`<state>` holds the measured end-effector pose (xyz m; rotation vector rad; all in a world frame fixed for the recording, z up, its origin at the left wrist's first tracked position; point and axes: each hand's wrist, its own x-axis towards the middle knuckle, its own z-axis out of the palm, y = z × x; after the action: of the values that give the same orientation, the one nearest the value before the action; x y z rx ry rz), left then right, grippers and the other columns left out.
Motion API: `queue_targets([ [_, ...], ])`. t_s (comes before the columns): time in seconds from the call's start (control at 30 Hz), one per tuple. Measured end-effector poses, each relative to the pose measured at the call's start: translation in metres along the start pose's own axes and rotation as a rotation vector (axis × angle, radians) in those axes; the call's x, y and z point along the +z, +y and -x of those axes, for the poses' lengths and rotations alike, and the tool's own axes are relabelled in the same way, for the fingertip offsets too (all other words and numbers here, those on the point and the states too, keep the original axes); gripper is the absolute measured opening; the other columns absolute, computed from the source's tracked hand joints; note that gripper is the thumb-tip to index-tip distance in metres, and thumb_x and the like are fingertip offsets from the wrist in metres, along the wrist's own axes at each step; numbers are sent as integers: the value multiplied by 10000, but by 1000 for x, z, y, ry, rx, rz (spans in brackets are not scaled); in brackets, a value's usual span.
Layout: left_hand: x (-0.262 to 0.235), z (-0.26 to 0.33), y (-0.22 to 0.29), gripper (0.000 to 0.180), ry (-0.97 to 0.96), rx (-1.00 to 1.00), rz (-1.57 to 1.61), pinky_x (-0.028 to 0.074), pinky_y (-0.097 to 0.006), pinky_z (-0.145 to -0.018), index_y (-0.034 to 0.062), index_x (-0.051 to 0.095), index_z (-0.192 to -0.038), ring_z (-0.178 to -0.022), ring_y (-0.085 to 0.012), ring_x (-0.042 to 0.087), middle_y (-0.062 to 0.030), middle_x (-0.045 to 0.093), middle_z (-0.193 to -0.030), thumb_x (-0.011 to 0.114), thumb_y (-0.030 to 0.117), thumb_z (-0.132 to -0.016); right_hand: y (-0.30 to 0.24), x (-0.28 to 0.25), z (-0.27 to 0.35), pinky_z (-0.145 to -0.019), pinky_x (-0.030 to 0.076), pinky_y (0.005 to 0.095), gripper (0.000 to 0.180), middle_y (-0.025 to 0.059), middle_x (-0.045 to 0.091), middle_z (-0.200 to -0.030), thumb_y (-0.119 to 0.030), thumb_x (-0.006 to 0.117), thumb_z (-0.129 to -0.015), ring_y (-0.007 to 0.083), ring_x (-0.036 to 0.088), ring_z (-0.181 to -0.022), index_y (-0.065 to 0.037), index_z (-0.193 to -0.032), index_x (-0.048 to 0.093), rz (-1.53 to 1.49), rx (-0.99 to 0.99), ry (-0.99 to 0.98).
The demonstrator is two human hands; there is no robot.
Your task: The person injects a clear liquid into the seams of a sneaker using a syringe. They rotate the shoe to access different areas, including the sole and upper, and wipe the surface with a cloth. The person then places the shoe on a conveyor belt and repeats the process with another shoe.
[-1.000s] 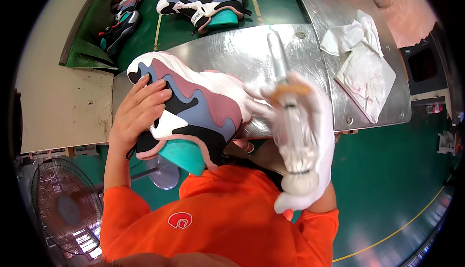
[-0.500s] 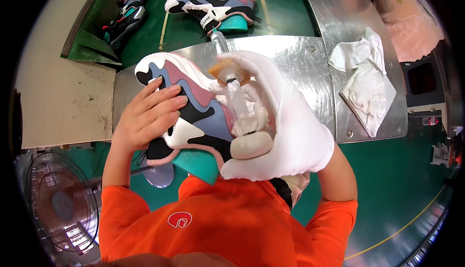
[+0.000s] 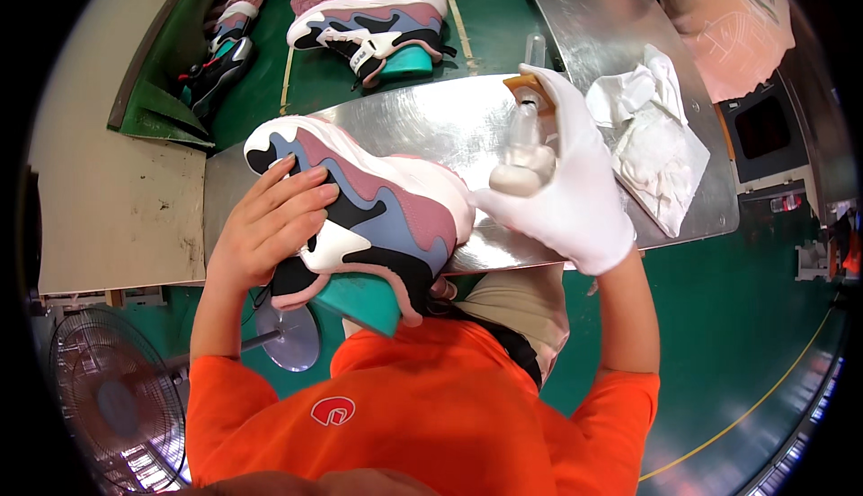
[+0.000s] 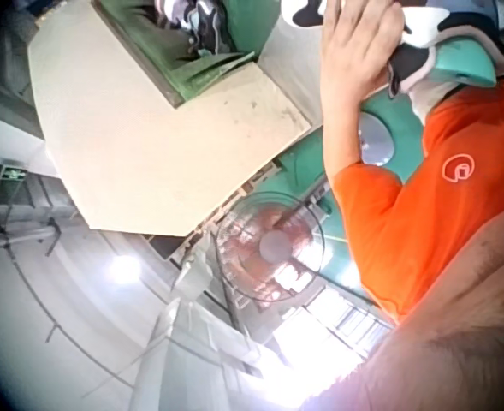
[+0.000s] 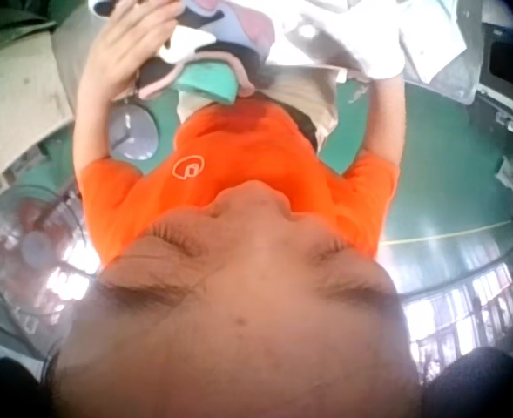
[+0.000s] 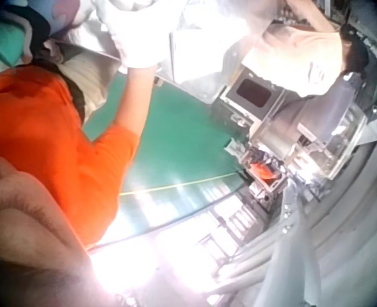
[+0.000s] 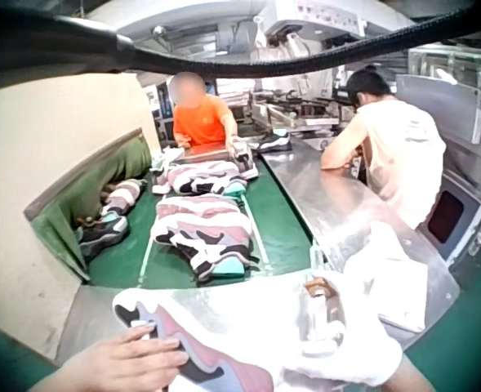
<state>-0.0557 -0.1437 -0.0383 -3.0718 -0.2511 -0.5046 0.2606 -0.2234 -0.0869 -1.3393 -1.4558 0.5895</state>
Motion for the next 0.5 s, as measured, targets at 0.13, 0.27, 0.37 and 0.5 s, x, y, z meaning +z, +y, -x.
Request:
queue_targets([
  [0.13, 0, -3, 2, 199, -4, -8, 3, 417, -545, -1041, 35, 569, -1061, -1198, -361, 590, -151, 650, -1217, 562, 98, -872, 3, 19, -5, -945, 477, 360, 855, 161, 509, -1238, -152, 813, -611, 281, 543, -1099, -3, -1353, 414, 205, -66, 148],
  [0.27, -1, -5, 4, 279, 12, -32, 1, 414, -499, -1058, 69, 570, -1068, -1217, -304, 581, -92, 640, -1245, 657, 32, -805, -11, 39, -15, -807, 530, 386, 768, 188, 514, -1118, -156, 765, -635, 321, 586, -944, -43, -1312, 420, 198, -159, 213],
  [0.37, -1, -4, 2, 273, 8, -26, -8, 416, -497, -1054, 57, 578, -1076, -1214, -312, 582, -101, 643, -1240, 641, 35, -811, -18, 48, -24, -742, 515, 375, 808, 171, 502, -1118, -163, 780, -601, 318, 584, -906, -93, -1320, 418, 495, -265, 202],
  [0.5, 0, -6, 1, 264, 0, -15, -14, 420, -494, -1048, 45, 589, -1085, -1212, -317, 585, -111, 646, -1232, 614, 52, -822, -26, 51, -25, -731, 492, 390, 810, 142, 491, -1092, -148, 774, -587, 316, 571, -852, -132, -1320, 429, 650, -404, 283],
])
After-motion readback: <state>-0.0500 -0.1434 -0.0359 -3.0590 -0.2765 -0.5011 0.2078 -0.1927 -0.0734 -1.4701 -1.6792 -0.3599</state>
